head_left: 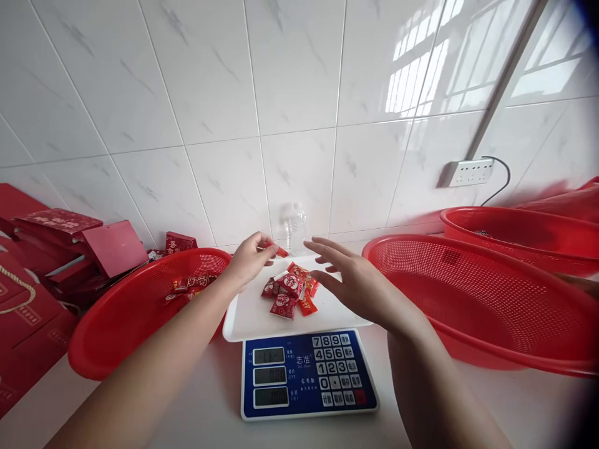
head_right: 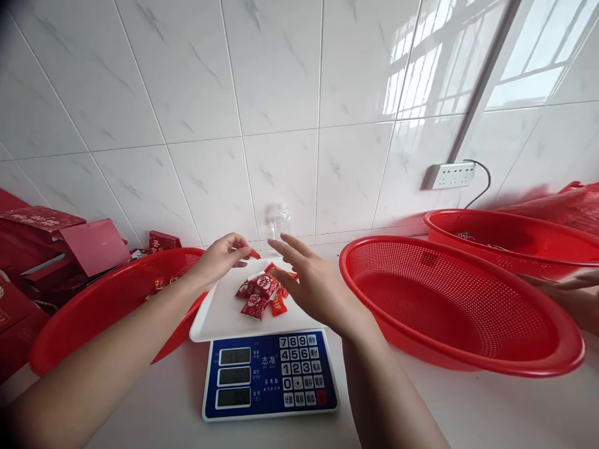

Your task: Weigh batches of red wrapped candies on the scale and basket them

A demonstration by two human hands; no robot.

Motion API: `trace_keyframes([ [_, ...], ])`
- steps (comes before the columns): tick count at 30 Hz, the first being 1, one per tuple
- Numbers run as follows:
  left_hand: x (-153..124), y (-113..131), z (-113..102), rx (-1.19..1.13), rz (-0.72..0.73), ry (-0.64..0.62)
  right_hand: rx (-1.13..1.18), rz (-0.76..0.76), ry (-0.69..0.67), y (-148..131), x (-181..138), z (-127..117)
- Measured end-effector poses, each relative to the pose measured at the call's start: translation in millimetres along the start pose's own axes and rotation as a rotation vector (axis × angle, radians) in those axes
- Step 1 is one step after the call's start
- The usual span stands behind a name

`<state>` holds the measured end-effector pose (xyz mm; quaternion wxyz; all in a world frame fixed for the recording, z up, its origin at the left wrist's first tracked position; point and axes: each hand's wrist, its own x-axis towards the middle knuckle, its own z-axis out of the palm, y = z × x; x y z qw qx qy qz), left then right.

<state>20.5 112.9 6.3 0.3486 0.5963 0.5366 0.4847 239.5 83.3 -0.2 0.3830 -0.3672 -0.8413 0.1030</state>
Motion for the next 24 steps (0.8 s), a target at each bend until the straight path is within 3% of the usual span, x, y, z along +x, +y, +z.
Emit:
trace_keyframes([
  [4, -15, 2, -5, -0.236, 0.053, 0.104, -0.065, -0.028, -0.194, 5, 5, 12],
  [7, -30, 2, -5, -0.41, 0.087, 0.123, -0.086, -0.068, -0.404, 6, 11, 36],
  [9, -39, 0, -4, -0.478, 0.096, 0.124, -0.085, -0.085, -0.45, 7, 14, 52],
  [14, -52, -12, -7, -0.559, 0.08, 0.131, -0.1, -0.061, -0.394, 12, 17, 57],
  [20, -54, -36, -16, -0.539, 0.065, 0.183, -0.104, 0.101, -0.077, 21, 14, 25],
  [24, -55, -42, -18, -0.448, 0.094, 0.225, -0.088, 0.12, -0.075, 21, 14, 23],
])
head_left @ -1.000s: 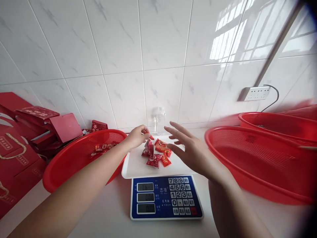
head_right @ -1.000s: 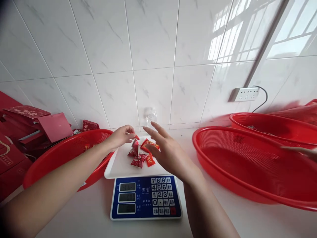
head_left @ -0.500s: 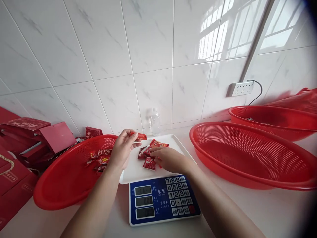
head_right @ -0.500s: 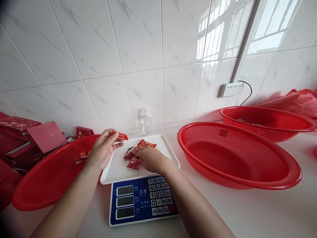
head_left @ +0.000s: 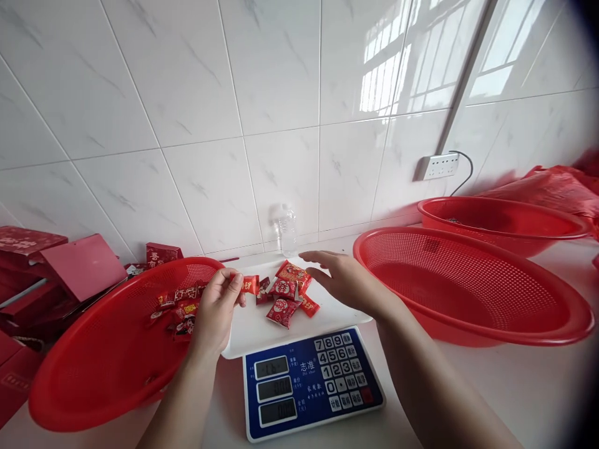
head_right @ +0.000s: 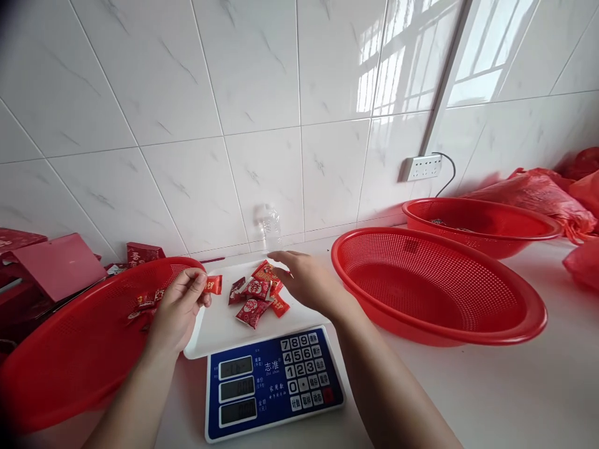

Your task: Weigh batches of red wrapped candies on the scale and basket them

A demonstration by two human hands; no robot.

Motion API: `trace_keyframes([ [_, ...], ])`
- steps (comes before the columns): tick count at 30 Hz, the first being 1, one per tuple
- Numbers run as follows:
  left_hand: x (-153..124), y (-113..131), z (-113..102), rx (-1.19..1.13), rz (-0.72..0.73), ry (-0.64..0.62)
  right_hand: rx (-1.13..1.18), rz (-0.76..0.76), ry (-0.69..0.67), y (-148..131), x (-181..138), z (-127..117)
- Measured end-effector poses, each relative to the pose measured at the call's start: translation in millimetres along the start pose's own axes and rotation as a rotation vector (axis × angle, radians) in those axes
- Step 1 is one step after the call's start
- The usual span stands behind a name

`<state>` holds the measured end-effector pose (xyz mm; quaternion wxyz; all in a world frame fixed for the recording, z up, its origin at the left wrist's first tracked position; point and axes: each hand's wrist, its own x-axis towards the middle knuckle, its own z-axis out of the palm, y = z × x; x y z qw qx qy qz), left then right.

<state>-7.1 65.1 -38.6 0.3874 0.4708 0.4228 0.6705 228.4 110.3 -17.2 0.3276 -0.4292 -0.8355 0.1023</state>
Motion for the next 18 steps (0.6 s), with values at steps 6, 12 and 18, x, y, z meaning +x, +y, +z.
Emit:
trace_keyframes([
  [6, 0, 6, -3, -0.082, 0.006, 0.058, -0.056, -0.111, -0.219, -10, 3, 25],
  [12, -4, 20, -3, -0.189, -0.013, 0.074, -0.025, -0.177, -0.427, -12, 3, 33],
  [18, -3, 29, -6, -0.26, -0.008, 0.114, -0.14, -0.011, -0.357, -11, -3, 14],
])
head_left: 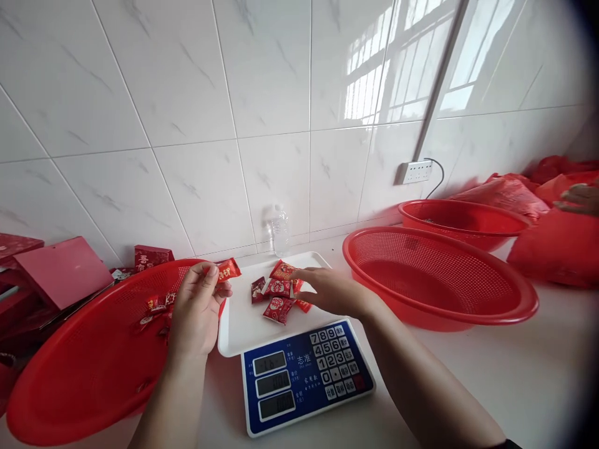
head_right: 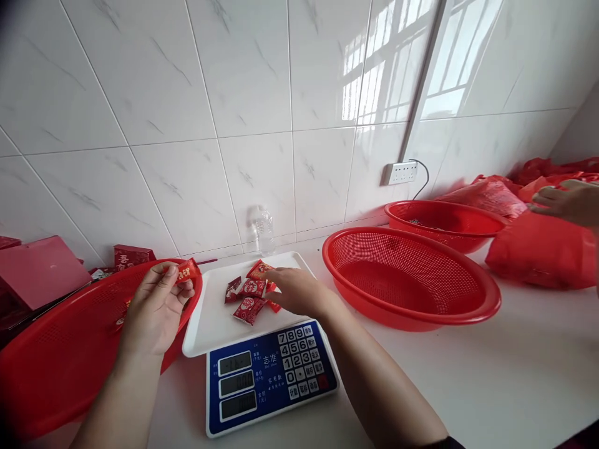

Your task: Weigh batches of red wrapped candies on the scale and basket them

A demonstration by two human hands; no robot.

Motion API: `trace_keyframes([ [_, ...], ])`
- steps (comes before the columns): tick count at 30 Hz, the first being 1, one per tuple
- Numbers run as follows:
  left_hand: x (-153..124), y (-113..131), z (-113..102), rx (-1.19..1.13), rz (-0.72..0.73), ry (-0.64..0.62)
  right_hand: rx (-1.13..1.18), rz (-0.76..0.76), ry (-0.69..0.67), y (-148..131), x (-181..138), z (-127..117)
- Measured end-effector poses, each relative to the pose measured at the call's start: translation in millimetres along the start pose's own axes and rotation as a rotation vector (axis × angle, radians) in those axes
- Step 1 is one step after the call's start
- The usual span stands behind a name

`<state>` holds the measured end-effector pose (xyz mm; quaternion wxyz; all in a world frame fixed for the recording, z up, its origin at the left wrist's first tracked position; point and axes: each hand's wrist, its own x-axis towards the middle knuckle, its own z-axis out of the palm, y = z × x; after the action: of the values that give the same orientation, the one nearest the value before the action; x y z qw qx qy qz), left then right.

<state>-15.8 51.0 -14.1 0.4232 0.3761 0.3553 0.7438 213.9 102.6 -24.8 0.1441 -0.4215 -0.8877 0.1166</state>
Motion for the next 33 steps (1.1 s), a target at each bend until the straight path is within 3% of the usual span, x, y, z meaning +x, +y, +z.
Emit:
trace_keyframes([
  [3, 1, 3, -1, -0.042, -0.054, 0.019, -0.061, 0.057, -0.024, 0, 1, 14],
  [9, 0, 9, -4, -0.07, -0.083, 0.015, -0.106, 0.165, 0.127, 12, -2, 35],
  [13, 0, 12, -5, -0.081, -0.077, -0.005, -0.143, 0.263, 0.227, 35, -21, 15],
  [18, -1, 15, -5, -0.091, -0.08, -0.028, -0.239, 0.489, 0.396, 77, -54, -19],
  [22, -2, 16, -4, -0.082, -0.076, -0.048, -0.304, 0.559, 0.448, 91, -65, -26],
  [26, -4, 16, -4, -0.065, -0.067, -0.073, -0.275, 0.32, 0.373, 64, -51, -8],
  [30, -6, 16, -4, -0.057, -0.053, -0.096, -0.198, -0.178, 0.155, 19, -25, 13],
  [33, -6, 16, -3, -0.049, -0.048, -0.108, -0.184, -0.411, 0.025, -4, -7, 21],
])
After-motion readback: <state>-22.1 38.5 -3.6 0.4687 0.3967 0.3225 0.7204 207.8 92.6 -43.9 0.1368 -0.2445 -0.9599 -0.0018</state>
